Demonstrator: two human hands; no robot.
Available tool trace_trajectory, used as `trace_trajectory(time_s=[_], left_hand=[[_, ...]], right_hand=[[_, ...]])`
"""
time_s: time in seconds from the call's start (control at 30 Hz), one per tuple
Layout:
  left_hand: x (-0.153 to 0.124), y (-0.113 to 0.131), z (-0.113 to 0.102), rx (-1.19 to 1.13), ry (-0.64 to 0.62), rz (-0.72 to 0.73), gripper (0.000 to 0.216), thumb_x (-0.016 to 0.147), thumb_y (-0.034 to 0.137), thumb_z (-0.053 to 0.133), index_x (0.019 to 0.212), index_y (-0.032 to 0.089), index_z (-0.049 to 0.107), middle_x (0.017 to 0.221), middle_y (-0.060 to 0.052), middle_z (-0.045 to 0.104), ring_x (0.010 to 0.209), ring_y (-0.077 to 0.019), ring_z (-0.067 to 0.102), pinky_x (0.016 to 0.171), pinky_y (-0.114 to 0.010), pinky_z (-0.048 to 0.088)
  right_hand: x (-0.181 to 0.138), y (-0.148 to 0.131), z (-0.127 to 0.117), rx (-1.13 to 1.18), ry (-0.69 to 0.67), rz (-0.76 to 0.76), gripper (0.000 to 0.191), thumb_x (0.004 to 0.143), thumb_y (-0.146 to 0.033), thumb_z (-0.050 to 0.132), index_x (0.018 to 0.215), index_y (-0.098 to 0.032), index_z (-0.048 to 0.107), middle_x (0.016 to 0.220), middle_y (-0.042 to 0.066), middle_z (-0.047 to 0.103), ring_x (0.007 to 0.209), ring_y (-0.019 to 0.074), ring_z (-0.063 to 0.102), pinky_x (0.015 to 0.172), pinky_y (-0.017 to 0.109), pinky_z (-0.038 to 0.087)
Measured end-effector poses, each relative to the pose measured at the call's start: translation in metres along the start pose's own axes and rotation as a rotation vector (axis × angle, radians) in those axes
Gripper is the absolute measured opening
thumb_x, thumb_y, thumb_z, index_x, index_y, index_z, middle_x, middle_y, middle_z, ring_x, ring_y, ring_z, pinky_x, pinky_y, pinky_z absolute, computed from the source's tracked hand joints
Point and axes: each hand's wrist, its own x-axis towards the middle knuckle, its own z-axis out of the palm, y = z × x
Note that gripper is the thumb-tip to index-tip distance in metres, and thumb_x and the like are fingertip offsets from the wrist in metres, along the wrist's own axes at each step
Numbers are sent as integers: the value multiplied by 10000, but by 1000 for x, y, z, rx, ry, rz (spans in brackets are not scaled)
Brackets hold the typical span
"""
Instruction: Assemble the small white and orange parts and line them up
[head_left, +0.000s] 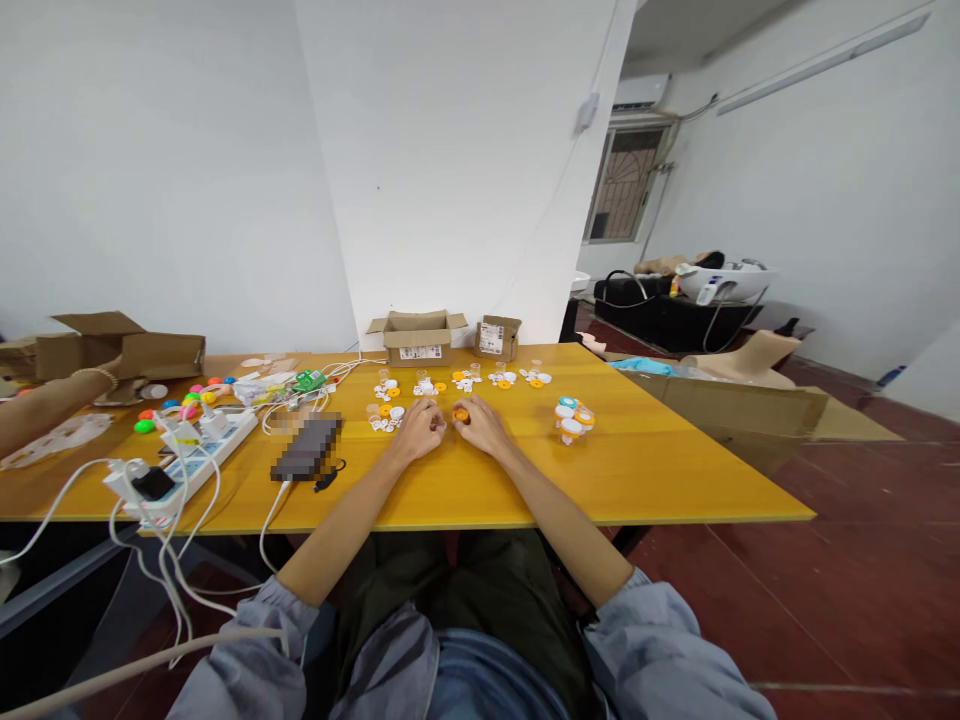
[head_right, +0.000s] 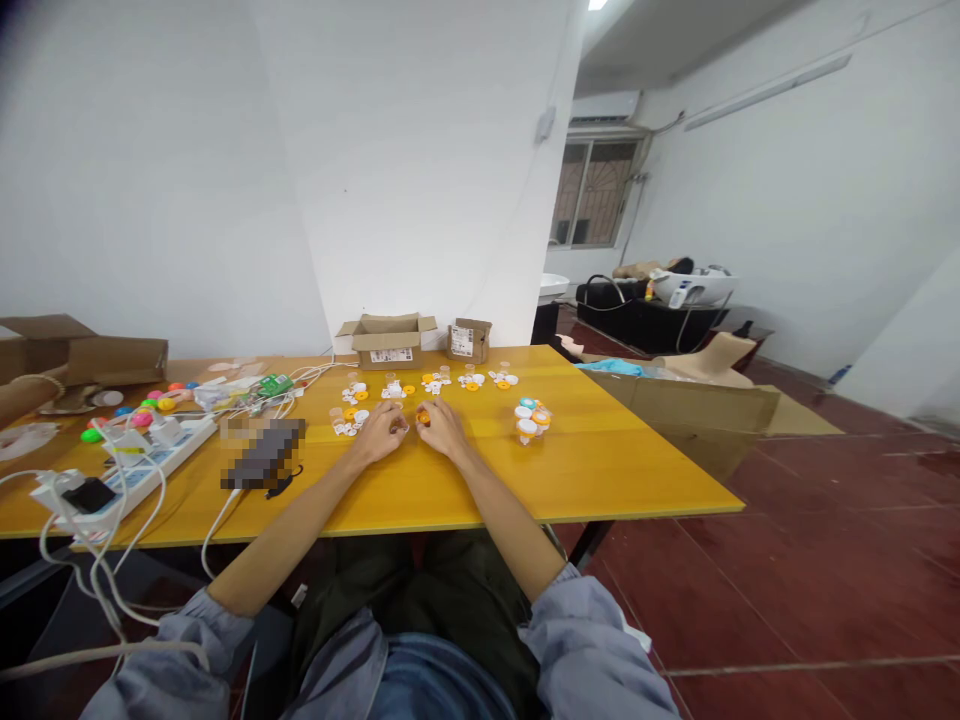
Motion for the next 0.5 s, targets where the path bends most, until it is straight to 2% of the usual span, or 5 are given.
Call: trace_trajectory(time_s=[0.3,0.5], left_hand=[[0,-2,2,20,-3,54,153,800,103,615,822,226,703,994,-58,624,993,-230,594,915,-367,507],[0,-5,4,30,20,60,223,816,104,611,925,246,745,1021,-61,617,1040,-236,581,955,-381,502]], right_hand=[[-1,-5,-3,-34,-3,14,203,771,-148,607,924,-252,690,994,52,682,957,235,637,843,326,493],[0,1,-1,-16,14,-19,186,784,-158,608,919,-255,690,989,39,682,952,213,632,851,306,496]])
